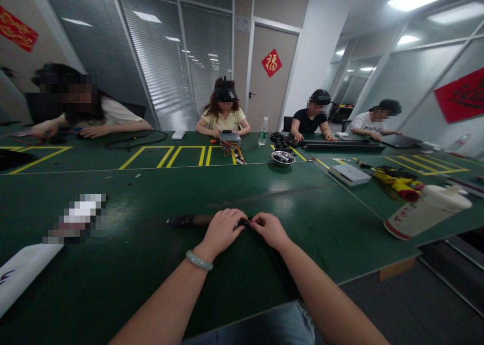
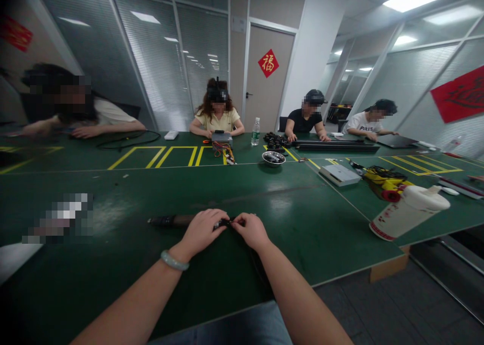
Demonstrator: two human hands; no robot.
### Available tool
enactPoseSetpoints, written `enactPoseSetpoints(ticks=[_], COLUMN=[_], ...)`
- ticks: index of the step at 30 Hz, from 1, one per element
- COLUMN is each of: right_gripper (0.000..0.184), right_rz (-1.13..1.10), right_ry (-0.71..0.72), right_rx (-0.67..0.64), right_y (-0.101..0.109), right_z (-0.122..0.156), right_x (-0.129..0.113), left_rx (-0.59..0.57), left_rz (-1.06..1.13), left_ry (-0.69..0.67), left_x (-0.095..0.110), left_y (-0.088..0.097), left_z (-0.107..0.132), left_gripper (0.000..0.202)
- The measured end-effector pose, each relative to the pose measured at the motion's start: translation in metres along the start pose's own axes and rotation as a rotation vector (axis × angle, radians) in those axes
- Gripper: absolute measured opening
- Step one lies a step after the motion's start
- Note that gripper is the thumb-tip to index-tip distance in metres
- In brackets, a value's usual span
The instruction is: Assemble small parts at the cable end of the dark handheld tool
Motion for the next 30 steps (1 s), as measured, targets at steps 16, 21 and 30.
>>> enactPoseSetpoints(ticks=[16,21,30], right_gripper=[0.022,0.021,0.022], right_rz=[0.003,0.002,0.005], right_ry=[-0.008,-0.009,-0.006], right_rx=[-0.013,-0.016,-0.017], right_y=[-0.0026,-0.0031,-0.0017], right_z=[-0.0003,-0.0002,0.0003], right_x=[0.0021,0.0026,0.0001], left_rx=[0.002,0.002,-0.009], left_rz=[-0.011,0.0,-0.009], left_ry=[-0.025,-0.011,-0.009], left_x=[-0.0008,-0.0003,-0.0001], left_y=[-0.0022,-0.0006,-0.0003], left_z=[0.0013,0.0006,0.0011], left_gripper=[0.025,0.028,0.023])
Point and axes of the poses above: each hand's wrist, its own z-axis away from the middle knuckle, its own y-axis out of the back of the hand, x = y × z, the point moved 9 cm from there along -z, towards the middle knuckle, and after that the axes turned 9 degrees about x, right-handed, at the moved point
